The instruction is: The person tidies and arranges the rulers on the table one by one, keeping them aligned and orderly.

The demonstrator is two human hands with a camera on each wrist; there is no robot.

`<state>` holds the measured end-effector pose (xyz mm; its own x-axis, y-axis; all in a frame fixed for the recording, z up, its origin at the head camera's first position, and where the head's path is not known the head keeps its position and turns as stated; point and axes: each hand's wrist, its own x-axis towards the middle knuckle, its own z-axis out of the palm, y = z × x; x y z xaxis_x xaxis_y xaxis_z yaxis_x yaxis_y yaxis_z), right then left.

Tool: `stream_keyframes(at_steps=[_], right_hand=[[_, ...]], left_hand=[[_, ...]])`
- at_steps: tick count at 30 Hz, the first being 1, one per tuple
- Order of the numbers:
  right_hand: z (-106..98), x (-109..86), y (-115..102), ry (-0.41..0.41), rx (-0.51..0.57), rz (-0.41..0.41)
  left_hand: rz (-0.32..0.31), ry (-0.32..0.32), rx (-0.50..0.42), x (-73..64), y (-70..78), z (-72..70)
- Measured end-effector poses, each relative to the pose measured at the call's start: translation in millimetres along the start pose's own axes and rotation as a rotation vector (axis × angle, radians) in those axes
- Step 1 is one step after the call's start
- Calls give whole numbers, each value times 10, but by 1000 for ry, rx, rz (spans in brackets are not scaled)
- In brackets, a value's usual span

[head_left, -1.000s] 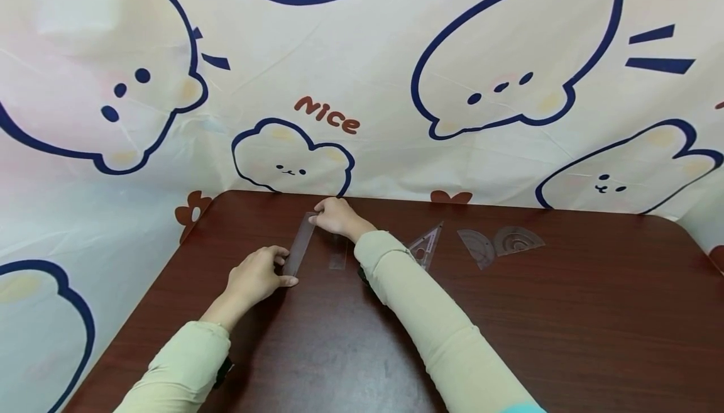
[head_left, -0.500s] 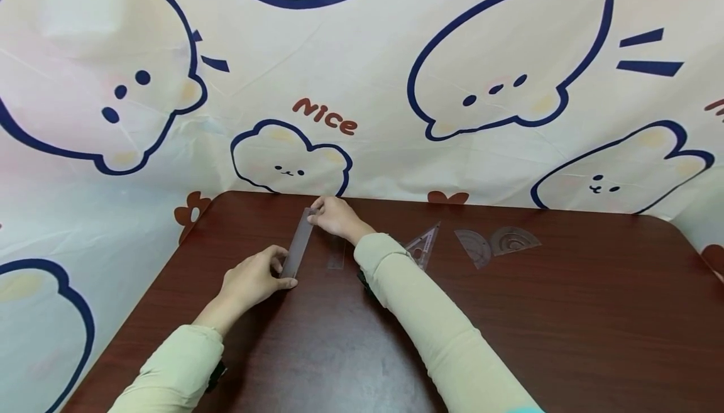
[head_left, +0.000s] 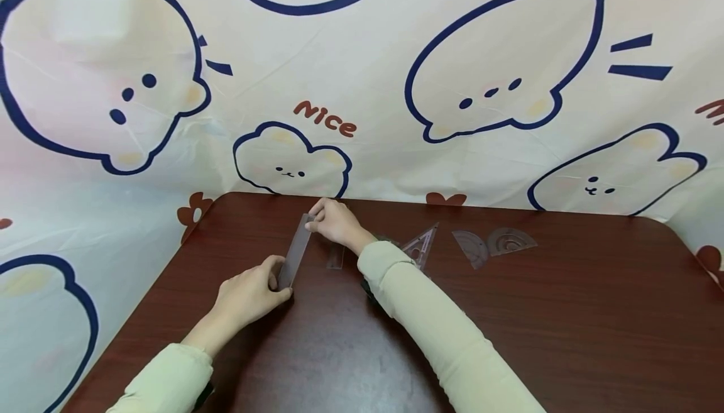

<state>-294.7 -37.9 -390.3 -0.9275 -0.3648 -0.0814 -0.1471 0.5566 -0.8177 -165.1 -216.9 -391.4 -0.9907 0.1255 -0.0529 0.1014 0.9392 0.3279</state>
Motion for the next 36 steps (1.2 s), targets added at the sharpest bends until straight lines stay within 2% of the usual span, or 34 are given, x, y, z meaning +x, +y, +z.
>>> stream_keyframes(at_steps=[8,12,17,26,36], right_hand=[[44,-102,47,8,72,-35],[71,-155,46,26,88,-63],[109,-221,54,27,83,-63],[140,-311,-4,0,107,-93],[191,-418,-92,-34,107,-92]], left_hand=[[-81,-9,-131,-168,11,-6],[-99,-18,-156,-233,-21,-19],[-96,-39,-173,-322,-39,-23],[-33,-56,-182,-426,-81,-62],[-31,-64,-155,-570,-147,-99]])
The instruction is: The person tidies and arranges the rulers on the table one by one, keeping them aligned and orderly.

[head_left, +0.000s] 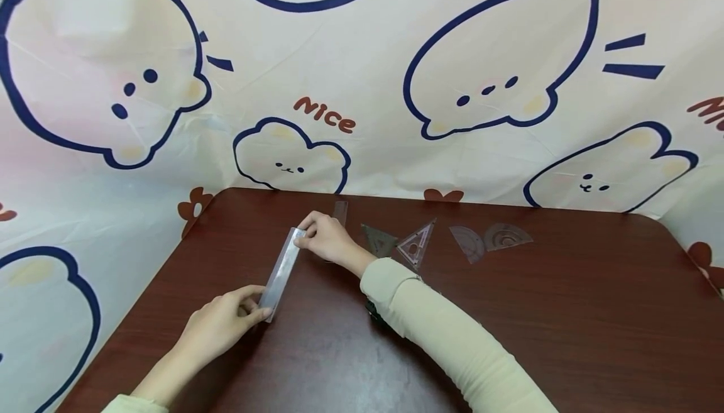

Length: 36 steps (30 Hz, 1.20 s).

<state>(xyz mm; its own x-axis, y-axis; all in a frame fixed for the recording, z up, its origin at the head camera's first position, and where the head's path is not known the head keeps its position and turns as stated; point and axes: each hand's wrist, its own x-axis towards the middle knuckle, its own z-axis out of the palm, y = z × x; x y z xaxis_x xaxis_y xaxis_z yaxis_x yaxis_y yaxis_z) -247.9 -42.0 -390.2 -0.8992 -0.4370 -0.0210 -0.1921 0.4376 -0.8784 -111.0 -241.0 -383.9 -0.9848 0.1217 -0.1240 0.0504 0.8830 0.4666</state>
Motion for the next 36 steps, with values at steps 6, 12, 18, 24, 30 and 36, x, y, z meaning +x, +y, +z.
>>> stream_keyframes(at_steps=[6,12,18,24,30,36], right_hand=[[122,-19,-5,-17,24,-16],[239,-35,-11,-23,18,-25],[325,-54,-32,-14,-39,-33],[392,-55,-56,-9,-70,-38],[428,-50,-83,-13,-57,-25],[465,-61,-92,-39,-55,-10]], left_hand=[[-24,-10,27,-130,-52,-33],[-40,-21,40,-204,-120,-41],[-79,-36,49,-252,-178,-31],[-81,-38,55,-280,-221,-14],[-89,-39,60,-269,-269,-19],[-91,-48,62,-284,-315,-18]])
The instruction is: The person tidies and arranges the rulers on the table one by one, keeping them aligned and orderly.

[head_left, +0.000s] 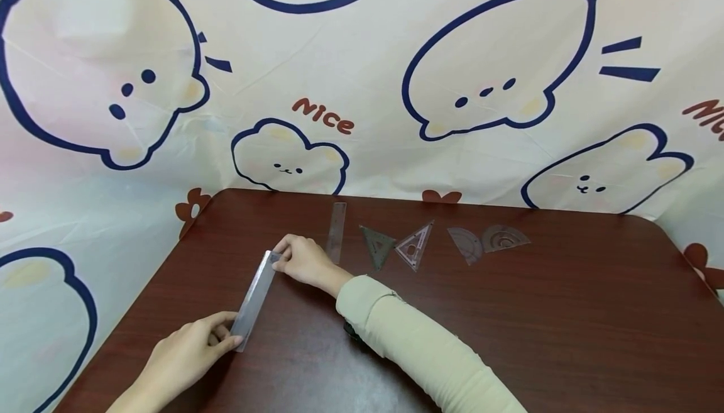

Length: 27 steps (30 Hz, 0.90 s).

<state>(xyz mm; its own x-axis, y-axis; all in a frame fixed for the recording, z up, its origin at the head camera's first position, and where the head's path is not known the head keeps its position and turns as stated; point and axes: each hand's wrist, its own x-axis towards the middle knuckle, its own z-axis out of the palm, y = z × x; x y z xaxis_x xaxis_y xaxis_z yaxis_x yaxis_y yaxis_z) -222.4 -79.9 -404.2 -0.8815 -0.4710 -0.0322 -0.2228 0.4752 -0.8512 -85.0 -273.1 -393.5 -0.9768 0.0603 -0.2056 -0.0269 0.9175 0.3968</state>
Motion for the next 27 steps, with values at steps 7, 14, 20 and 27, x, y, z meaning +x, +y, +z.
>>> stream_keyframes(at_steps=[7,14,20,27], right_hand=[[76,-22,-53,-29,-9,7],[137,-30,-84,-28,-127,-4],[186,-47,-73,-45,-180,27],[231,-48,-91,-62,-246,35]], left_hand=[[-30,-18,5,-25,-21,-24],[-48,-21,22,-39,-62,-44],[-37,-38,11,-46,-137,-67],[-35,-62,24,-48,-194,-86]])
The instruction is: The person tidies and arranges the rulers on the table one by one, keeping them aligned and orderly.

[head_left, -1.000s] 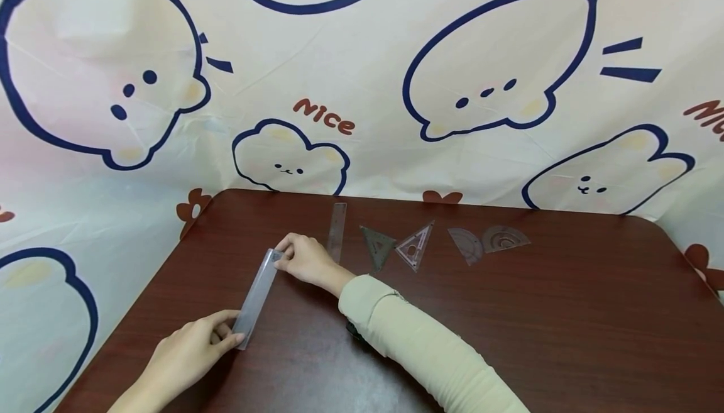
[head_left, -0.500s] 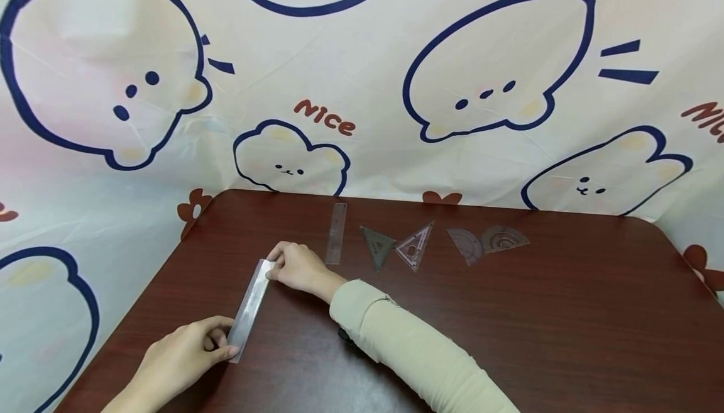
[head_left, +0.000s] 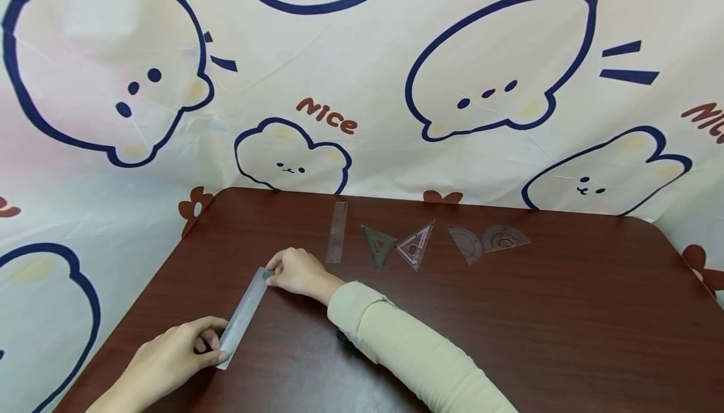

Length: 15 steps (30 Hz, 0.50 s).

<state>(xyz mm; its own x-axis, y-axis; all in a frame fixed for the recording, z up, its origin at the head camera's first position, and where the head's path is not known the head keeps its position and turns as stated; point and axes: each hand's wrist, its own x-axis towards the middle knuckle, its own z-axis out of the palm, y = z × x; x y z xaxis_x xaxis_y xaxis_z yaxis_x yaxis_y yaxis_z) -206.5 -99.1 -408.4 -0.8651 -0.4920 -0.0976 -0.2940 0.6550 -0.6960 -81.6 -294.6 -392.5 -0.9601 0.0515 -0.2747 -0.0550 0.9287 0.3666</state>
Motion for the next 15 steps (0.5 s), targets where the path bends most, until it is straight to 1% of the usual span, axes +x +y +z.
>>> stream_keyframes(at_steps=[6,11,15], right_hand=[[5,0,-31,2,-85,-19],[31,-3,-26,7,-194,-44],[53,-1,-21,4,-266,-78]], left_hand=[[-2,5,13,-6,26,-9],[-6,15,19,-16,42,11],[-4,23,29,-30,21,20]])
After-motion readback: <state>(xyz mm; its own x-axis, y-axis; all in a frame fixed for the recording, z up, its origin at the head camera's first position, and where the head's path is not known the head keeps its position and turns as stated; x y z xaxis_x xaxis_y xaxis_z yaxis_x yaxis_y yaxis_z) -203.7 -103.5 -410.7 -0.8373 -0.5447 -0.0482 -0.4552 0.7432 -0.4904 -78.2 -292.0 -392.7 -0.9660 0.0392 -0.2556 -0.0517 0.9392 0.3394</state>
